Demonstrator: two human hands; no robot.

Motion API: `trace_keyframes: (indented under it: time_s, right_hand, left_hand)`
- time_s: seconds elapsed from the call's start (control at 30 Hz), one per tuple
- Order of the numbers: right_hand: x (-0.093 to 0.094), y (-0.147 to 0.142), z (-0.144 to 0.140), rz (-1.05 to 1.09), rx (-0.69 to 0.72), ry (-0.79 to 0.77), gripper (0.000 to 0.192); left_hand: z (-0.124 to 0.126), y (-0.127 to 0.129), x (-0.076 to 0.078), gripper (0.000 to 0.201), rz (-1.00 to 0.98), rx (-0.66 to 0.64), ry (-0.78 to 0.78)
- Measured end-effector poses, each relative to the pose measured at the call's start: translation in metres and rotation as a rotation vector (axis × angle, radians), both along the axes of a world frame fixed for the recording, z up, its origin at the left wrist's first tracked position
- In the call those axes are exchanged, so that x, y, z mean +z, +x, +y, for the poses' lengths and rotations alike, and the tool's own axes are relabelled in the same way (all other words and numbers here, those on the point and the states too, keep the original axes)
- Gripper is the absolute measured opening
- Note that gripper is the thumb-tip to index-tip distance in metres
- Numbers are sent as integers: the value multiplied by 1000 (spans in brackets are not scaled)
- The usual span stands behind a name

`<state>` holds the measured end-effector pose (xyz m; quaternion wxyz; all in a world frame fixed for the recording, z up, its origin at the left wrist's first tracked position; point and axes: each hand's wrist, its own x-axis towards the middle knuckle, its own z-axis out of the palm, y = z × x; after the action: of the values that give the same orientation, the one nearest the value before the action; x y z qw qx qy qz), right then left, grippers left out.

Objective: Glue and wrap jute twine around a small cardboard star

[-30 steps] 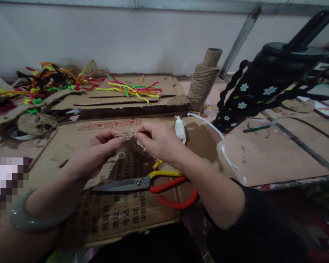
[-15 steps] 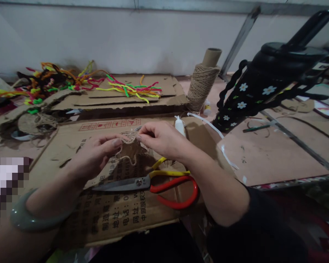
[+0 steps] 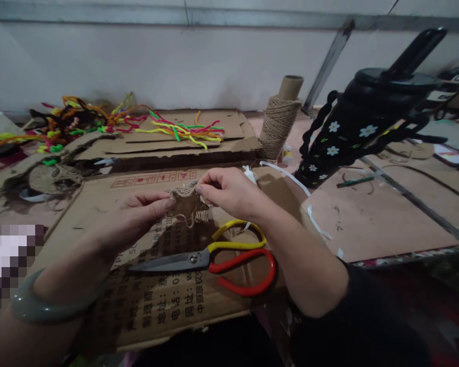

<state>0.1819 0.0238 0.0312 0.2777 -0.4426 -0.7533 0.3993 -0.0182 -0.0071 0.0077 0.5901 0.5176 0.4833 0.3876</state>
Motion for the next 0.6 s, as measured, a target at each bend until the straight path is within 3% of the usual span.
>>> trace_keyframes:
  time_s: [0.3,0.6]
  right_hand:
    - [-7,-3,1,-51,3,64,18]
    - [-6,-2,3,-50,0,54,19]
  left_hand:
    - [-1,5,1,10,115,109,11]
    - [0,1,-4,17,21,62,28]
